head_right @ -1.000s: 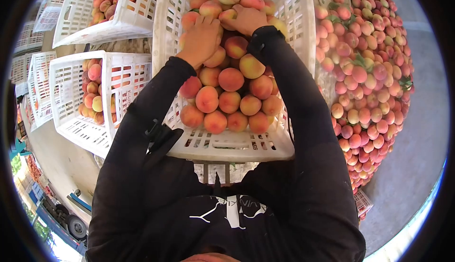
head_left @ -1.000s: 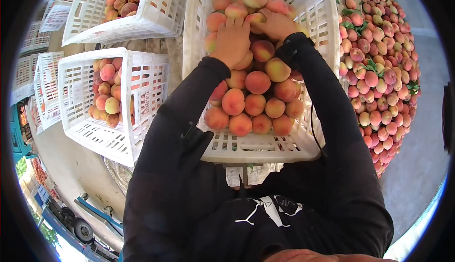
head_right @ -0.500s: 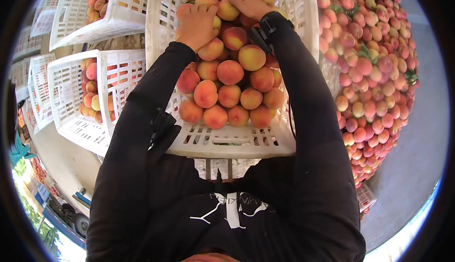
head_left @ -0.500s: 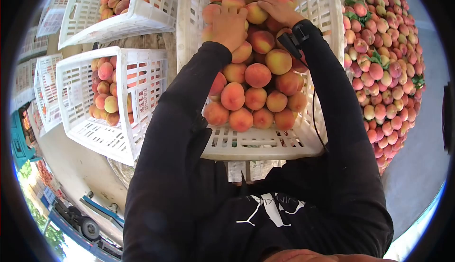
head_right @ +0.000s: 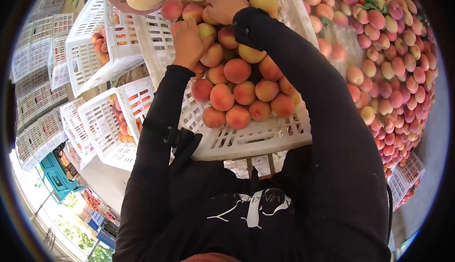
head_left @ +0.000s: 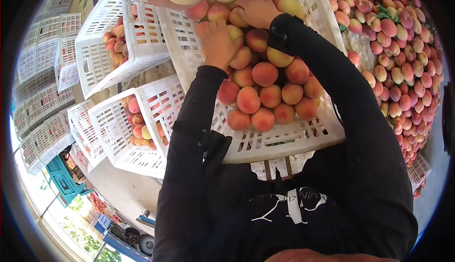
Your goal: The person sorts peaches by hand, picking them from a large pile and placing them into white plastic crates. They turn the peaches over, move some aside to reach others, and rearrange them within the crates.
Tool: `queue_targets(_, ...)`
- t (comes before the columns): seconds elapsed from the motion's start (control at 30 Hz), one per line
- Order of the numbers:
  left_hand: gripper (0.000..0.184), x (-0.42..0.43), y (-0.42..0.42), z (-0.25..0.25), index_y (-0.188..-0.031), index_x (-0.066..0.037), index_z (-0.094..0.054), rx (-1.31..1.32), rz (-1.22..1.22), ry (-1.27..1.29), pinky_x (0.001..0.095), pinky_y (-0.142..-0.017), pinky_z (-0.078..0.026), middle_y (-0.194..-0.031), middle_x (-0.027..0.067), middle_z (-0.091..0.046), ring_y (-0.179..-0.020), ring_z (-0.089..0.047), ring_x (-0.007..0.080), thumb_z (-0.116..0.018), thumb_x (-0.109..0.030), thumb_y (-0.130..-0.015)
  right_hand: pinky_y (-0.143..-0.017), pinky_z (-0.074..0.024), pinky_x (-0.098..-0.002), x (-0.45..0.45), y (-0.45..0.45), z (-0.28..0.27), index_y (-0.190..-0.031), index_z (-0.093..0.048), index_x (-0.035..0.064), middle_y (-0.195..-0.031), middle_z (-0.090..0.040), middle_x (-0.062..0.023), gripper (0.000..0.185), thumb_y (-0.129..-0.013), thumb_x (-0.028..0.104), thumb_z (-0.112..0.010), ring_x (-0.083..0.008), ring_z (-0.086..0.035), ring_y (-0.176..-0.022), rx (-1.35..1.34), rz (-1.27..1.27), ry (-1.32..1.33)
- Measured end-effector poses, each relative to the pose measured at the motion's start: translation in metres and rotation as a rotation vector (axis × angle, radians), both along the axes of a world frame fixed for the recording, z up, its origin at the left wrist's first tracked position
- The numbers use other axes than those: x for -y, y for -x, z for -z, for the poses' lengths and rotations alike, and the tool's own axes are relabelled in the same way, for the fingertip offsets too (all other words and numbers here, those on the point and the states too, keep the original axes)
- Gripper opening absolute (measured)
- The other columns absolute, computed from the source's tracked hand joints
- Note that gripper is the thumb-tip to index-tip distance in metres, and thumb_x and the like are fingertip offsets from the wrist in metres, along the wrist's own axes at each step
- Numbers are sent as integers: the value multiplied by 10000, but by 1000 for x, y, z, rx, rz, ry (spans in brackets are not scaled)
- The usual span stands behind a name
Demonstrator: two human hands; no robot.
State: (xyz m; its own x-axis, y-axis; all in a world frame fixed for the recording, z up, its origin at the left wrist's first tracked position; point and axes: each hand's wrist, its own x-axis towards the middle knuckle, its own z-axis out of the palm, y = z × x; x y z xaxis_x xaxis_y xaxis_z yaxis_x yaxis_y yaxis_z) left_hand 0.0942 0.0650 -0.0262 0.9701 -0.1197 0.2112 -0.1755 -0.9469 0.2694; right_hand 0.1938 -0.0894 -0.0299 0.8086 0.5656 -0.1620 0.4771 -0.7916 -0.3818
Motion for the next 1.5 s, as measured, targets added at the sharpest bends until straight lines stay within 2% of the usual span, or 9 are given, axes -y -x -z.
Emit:
queue_targets(0.47,395,28,22,-4,-1071,-12,-555,-101,-127,-18,508,-931,-382,-1206,176,-568,-1079,-532,337,-644,-231,-755,-998,-350,-555,10,1,15,-1396,-478,175,-1329,-596,-78,495,-968,395,-359,-279,-525,-1228,136,-88,-31)
queue_targets(0.67,497,53,35,-5,-1242,-40,-548,177,-10,47,527,-1054,-303,-1243,121,-539,-1189,-471,334,-636,-298,-826,-1028,-327,-568,19,-35,17,-1382,-509,125,-1369,-572,-113,563,-978,471,-327,-334,-523,-1239,-213,-135,-124)
queue_targets(0.8,498,55,40,2,-1231,-53,-553,142,122,-74,536,-1069,-282,-1237,115,-541,-1178,-475,324,-643,-349,-841,-1097,-351,-351,17,-38,14,-1443,-449,123,-1448,-496,-143,517,-1037,394,-279,-309,-462,-1328,-679,-8,-351)
queue_targets(0.87,449,53,37,0,-1218,-58,-558,75,139,-13,539,-1060,-288,-1232,128,-540,-1152,-488,320,-633,-314,-856,-1110,-336,-356,12,-32,-1,-1429,-473,110,-1441,-506,-144,524,-1038,397,-276,-305,-457,-1335,-418,-47,-57)
queue_targets(0.9,449,51,35,0,-1218,-58,-558,93,133,-17,539,-1060,-288,-1232,128,-540,-1152,-488,320,-633,-314,-856,-1072,-301,-566,17,-33,26,-1396,-519,163,-1424,-532,-98,602,-995,535,-269,-368,-515,-1260,-286,-123,-140)
queue_targets(0.93,459,50,32,2,-1224,-56,-550,45,84,85,534,-1052,-305,-1234,139,-539,-1145,-491,331,-644,-301,-848,-1058,-318,-569,19,-22,19,-1391,-519,175,-1426,-530,-84,570,-992,514,-292,-360,-524,-1252,-216,-56,-112)
queue_targets(1.13,703,50,-14,1,-1384,-26,-429,211,-107,515,501,-1058,-354,-1291,200,-514,-1198,-465,428,-711,-279,-792,-1100,-348,-352,31,-28,13,-1423,-471,64,-1405,-530,-110,551,-1035,438,-360,-246,-463,-1323,-629,51,-480)
queue_targets(1.2,817,53,-28,14,-1461,-32,-357,236,27,359,505,-1085,-331,-1327,196,-493,-1226,-447,436,-723,-304,-783,-1031,-417,-338,33,-26,1,-1396,-495,125,-1351,-558,-176,477,-1032,390,-335,-263,-530,-1243,-1223,324,-901)
queue_targets(1.5,633,50,-28,22,-1398,-194,-515,75,76,238,527,-1090,-302,-1357,139,-461,-1257,-390,385,-696,-371,-817,-947,-494,-316,55,-48,-4,-1308,-467,-33,-1254,-601,-164,419,-970,195,-564,-231,-596,-1156,-844,819,-1354)
